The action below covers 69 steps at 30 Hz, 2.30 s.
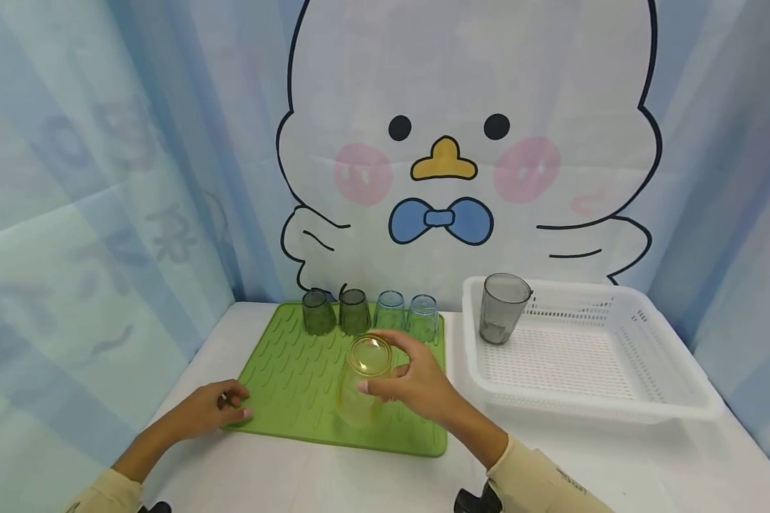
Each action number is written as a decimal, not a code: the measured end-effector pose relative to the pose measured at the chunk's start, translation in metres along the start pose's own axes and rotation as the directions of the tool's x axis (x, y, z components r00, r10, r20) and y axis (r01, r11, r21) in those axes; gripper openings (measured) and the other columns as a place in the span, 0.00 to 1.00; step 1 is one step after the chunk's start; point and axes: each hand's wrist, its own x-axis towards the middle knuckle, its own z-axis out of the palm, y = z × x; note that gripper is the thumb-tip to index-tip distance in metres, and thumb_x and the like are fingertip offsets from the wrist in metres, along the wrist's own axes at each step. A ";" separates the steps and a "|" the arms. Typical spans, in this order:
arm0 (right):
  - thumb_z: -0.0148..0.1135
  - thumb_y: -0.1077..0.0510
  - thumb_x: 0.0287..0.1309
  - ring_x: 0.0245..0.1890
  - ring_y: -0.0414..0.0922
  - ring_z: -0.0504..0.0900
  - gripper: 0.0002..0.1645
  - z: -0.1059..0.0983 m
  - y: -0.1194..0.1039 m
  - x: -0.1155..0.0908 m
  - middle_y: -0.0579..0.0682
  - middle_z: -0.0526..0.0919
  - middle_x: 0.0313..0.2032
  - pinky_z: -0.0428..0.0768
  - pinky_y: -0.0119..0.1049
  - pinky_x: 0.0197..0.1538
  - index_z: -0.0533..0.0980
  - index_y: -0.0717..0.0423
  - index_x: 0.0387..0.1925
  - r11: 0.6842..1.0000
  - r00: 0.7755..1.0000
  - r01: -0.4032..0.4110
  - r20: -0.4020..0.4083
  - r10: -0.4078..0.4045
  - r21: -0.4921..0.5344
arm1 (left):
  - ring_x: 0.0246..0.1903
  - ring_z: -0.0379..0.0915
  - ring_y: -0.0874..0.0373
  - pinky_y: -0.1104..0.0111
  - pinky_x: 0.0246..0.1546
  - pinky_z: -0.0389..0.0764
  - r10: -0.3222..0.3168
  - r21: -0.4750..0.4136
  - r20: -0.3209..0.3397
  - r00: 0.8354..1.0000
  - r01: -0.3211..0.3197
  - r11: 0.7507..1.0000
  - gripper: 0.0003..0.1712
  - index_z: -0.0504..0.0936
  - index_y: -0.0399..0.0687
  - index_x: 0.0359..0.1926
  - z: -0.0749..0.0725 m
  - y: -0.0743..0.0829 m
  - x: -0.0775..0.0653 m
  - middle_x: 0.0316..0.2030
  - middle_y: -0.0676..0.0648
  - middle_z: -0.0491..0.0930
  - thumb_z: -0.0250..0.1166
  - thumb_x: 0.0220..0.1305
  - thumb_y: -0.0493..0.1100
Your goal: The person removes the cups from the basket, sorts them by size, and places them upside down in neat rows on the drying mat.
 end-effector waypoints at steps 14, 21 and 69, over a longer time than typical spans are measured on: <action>0.78 0.50 0.52 0.26 0.52 0.86 0.45 0.034 0.008 0.076 0.57 0.75 0.59 0.86 0.50 0.34 0.67 0.43 0.70 0.997 1.000 -0.007 0.021 0.008 -0.081 | 0.36 0.71 0.58 0.69 0.34 0.74 -0.012 0.015 0.061 0.998 0.012 1.000 0.24 0.78 0.39 0.48 -0.004 0.000 0.003 0.37 0.49 0.77 0.75 0.57 0.49; 0.77 0.51 0.53 0.31 0.57 0.87 0.43 0.046 0.017 0.110 0.56 0.71 0.64 0.86 0.49 0.38 0.68 0.42 0.70 0.998 0.998 -0.047 0.028 0.049 -0.047 | 0.37 0.71 0.57 0.68 0.36 0.74 -0.015 0.025 0.061 0.998 0.014 1.000 0.24 0.78 0.39 0.48 -0.002 0.001 0.004 0.37 0.48 0.77 0.76 0.57 0.47; 0.73 0.56 0.59 0.36 0.55 0.88 0.47 0.067 0.018 0.160 0.61 0.64 0.71 0.87 0.43 0.45 0.59 0.53 0.75 0.986 0.984 -0.132 0.110 0.143 -0.104 | 0.38 0.72 0.57 0.63 0.39 0.75 -0.043 0.028 0.054 0.998 0.042 0.999 0.25 0.78 0.39 0.48 -0.002 0.005 0.003 0.37 0.48 0.77 0.77 0.55 0.44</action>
